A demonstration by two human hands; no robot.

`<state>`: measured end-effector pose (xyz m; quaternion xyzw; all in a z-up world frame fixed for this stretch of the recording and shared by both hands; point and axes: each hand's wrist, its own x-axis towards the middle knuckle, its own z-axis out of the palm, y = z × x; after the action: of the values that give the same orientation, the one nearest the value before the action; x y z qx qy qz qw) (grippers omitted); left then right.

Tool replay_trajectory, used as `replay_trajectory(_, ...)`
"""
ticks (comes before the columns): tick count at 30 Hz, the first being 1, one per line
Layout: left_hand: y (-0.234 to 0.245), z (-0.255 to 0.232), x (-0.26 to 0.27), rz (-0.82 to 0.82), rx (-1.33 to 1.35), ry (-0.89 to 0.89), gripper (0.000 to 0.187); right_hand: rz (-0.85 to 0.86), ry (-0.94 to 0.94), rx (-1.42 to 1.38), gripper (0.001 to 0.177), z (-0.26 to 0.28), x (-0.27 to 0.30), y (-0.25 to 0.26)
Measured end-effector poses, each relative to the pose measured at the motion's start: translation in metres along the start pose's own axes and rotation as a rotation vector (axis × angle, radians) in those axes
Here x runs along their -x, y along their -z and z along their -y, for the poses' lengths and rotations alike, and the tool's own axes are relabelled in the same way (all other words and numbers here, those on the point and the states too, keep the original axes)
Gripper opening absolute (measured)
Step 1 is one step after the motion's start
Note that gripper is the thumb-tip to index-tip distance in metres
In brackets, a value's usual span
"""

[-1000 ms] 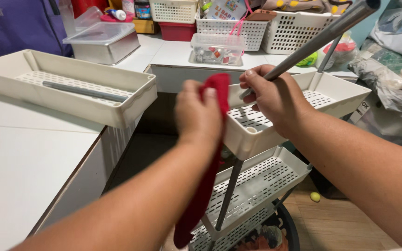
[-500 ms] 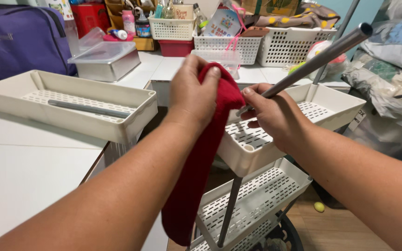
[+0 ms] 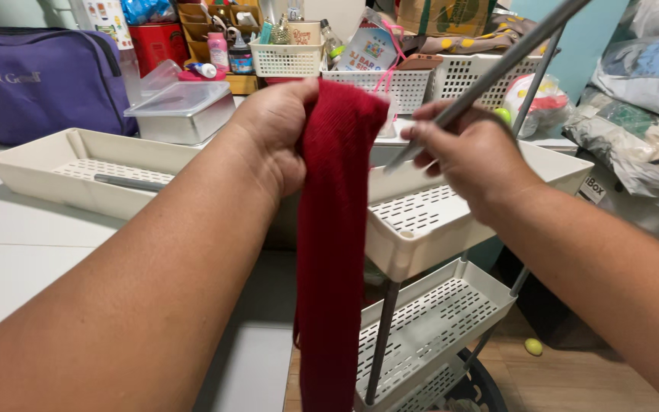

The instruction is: The person assembles a three-tier plastic shelf by inserting metal poles into the basket slots and wiping the poles with a red cloth. The person repeatedly inserts and removes the poles while cleaning them, then reinserts them into the baskets.

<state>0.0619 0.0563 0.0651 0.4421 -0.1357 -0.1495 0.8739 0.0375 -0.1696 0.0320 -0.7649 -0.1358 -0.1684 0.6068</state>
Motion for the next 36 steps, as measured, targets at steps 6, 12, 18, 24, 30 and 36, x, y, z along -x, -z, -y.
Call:
replay_trajectory(6,0.053,0.02,-0.019,-0.006,0.54,-0.212,0.03,0.035,0.454,-0.056,0.013,0.019,-0.023,-0.004)
replay_trajectory(12,0.091,0.071,-0.043,0.308,0.712,-0.21,0.019,0.084,0.003,0.211,0.019,0.014,-0.029,-0.021)
replay_trajectory(18,0.08,0.079,-0.024,-0.135,0.629,-0.091,0.023,0.114,-0.128,-0.035,0.023,-0.003,-0.01,-0.027)
replay_trajectory(24,0.065,0.041,-0.006,0.111,0.503,-0.187,0.01,0.204,-0.161,-0.139,0.03,0.032,0.014,-0.048)
replay_trajectory(30,0.03,0.043,-0.007,0.022,0.232,-0.279,0.015,0.221,-0.236,0.008,0.031,0.056,0.035,-0.075)
replay_trajectory(36,0.032,0.035,-0.007,-0.027,0.198,-0.232,0.016,0.308,-0.251,0.06,0.04,0.061,0.041,-0.083)
